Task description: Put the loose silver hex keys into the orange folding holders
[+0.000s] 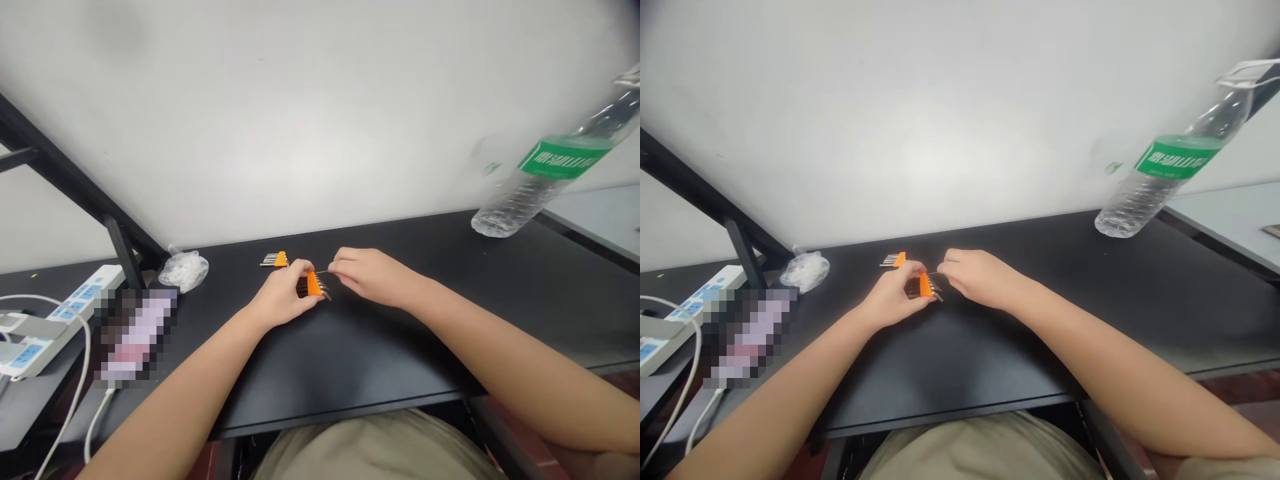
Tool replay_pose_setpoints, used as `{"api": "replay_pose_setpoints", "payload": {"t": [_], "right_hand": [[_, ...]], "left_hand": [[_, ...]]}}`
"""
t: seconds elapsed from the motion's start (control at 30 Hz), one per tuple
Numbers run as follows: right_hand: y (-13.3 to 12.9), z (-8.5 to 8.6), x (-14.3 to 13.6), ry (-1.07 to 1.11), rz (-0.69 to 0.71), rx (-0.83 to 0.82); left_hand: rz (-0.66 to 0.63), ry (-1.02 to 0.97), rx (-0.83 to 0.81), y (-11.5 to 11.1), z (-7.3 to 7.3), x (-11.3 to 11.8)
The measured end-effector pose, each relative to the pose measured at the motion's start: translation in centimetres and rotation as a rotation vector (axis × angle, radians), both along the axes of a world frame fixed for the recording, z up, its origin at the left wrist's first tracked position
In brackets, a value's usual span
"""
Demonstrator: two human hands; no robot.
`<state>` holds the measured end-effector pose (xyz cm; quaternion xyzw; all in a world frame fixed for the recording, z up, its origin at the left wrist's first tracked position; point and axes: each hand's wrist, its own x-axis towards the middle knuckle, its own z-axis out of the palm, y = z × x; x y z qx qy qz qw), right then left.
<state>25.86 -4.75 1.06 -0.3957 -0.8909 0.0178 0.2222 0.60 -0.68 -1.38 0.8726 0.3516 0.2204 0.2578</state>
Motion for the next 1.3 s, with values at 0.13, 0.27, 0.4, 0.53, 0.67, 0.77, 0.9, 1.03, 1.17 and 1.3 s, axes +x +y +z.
{"api": "replay_pose_setpoints", "payload": {"t": [0.13,0.27,0.4,0.53,0.67,0.77,0.9,1.03,1.17,1.3], "right_hand": [[0.0,0.0,-0.4,0.308,0.109,-0.059],[0.7,-1.3,-1.3,0.619,0.057,-0.402],[1.4,-2.7,-1.9,0.831,0.006,-0.815],[1.2,-2.7,-2.6,0.898,0.011,-1.001],[0.4,-2.4,-3.4,0.922,-0.031,-1.089],[0.1,-2.8,-3.8,0.916,-0.058,-1.115],[0.5,-3.7,-3.8,0.822,-0.114,-0.998],[1.5,-3.4,-2.1,0.499,-0.175,-0.567],[2.6,-2.2,1.4,0.028,-0.208,-0.12],[3.4,-2.1,4.6,-0.31,-0.452,-0.157]], "left_hand": [[-0.065,-0.087,0.047,0.0,0.2,0.1],[-0.129,-0.141,0.068,-0.3,0.7,0.5],[-0.152,-0.091,0.087,-0.7,0.9,0.6],[-0.128,-0.066,0.119,-0.8,0.9,0.6],[-0.094,-0.013,0.193,-0.6,0.9,0.7],[-0.076,0.056,0.265,-0.5,0.9,0.9],[-0.056,0.144,0.314,-0.3,1.0,1.0],[-0.019,0.168,0.371,0.8,0.9,-0.1],[0.121,0.254,0.382,3.7,-0.6,-2.4],[0.243,0.408,0.239,5.9,-2.4,-3.9]]}}
